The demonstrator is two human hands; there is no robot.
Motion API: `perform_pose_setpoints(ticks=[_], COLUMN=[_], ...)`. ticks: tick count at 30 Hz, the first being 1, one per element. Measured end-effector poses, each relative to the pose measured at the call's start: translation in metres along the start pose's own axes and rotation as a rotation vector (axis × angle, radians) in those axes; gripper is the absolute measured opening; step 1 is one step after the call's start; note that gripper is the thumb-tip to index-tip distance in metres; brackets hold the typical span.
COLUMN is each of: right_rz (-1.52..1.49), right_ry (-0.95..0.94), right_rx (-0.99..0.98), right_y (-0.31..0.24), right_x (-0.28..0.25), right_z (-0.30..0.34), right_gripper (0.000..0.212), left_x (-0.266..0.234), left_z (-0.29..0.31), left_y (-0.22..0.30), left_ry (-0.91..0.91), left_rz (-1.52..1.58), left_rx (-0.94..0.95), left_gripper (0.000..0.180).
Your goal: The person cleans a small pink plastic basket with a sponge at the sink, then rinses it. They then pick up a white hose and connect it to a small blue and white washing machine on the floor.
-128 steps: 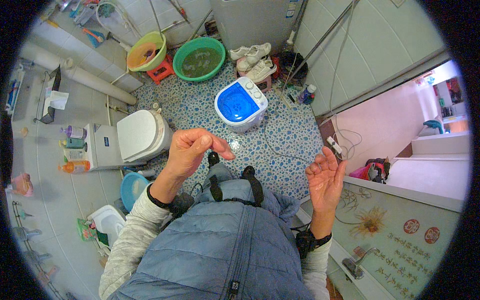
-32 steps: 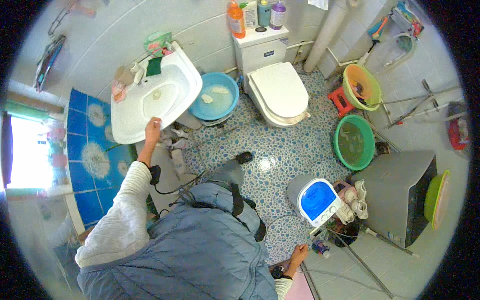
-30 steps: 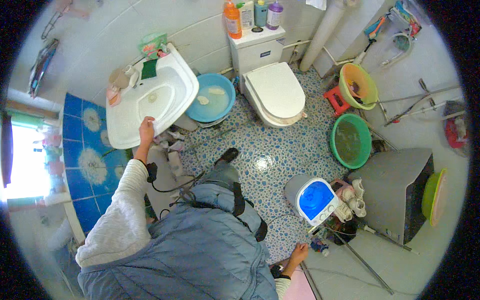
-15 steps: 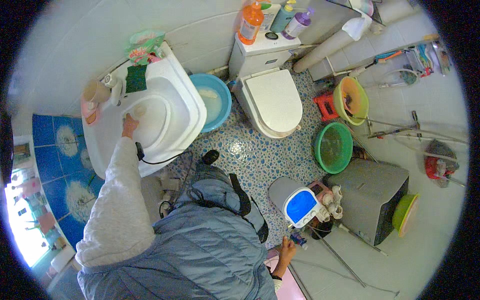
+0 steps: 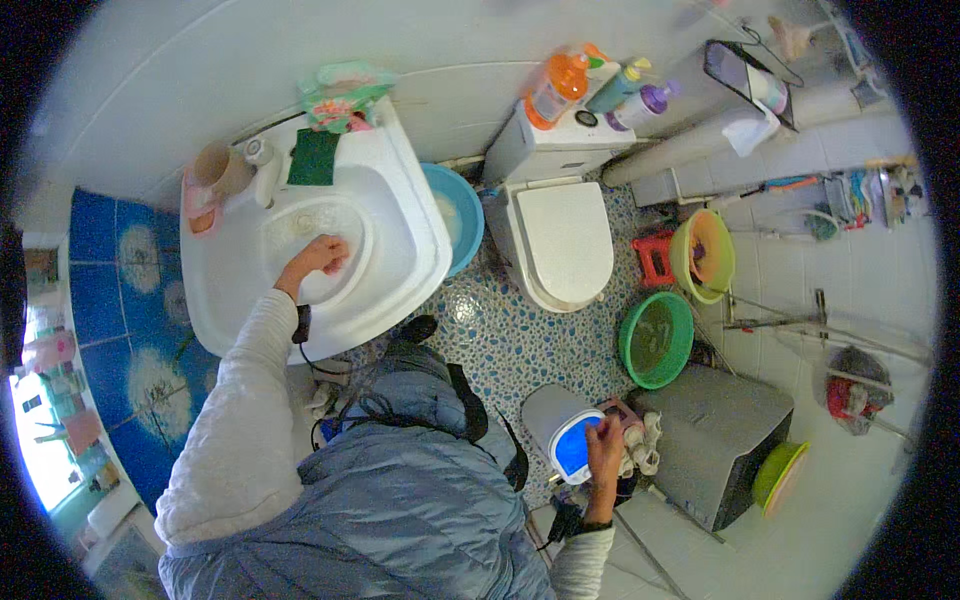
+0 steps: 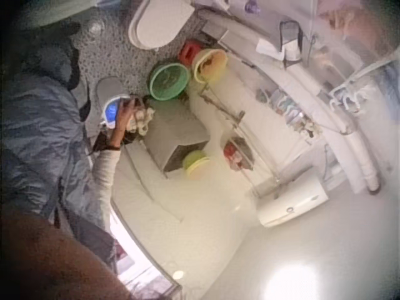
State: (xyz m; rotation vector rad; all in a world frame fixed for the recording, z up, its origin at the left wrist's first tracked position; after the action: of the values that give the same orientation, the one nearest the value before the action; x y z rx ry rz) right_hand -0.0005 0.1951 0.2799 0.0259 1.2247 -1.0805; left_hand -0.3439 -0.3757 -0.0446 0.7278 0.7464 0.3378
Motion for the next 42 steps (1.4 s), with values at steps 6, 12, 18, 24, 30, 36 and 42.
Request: perform_pose_setpoints(ticks=[6,12,18,24,30,36,42], right_rz=[-0.145,-0.34,-0.552,-0.826,-1.225,-0.717,-0.293], right_ry=[-0.416,-0.938,-0.911,-1.016,-1.82,-1.283,-1.191], right_rx=[-0.198,-0.097,0.169,0.37,0.09,0.152,-0.181], right_y=[-0.203,-0.309,-0.319,-0.32,-0.371,-0.367,-0.379], right_x=[0.091,0.231,0.309,0.383,0.39,0.35,0.376], right_z=[-0.068,-0.063,-0.086,-0.102,-0.033,0.0,-0.012], right_gripper=[0.015,0.033,0.035,0.038,0.026,0.027,0.025], left_x=[-0.04,-0.053,-0.014,0.001,-0.034,-0.058,-0.046], left_z=[0.055,0.06,0.003,0.081,0.14,0.152,0.118], left_y=[-0.036,-0.066,0.036,0.187,0.245,0.211,0.143], left_ry=[0.763,1.13,0.611,0.71,1.034,0.909,0.723], left_rz=[-0.243,-0.454,0.949,1.261,0.121,0.188,0.794], left_rx=[-0.047,-0.191,0.126,0.361,0.504,0.393,0.057], left_gripper=[0.036,0.035,0.013,0.024,0.042,0.061,0.058])
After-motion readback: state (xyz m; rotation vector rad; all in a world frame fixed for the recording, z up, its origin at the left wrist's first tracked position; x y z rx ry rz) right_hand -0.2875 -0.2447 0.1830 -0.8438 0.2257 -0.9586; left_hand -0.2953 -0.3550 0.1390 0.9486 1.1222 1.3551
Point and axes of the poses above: each hand's wrist, its own z-axis away from the middle knuckle, its own x-axis out of the palm, y = z × x, the point moved 6 cm from there along -z, towards the middle knuckle, and after that the axes turned 15 degrees about x, right-handed, at the moved point
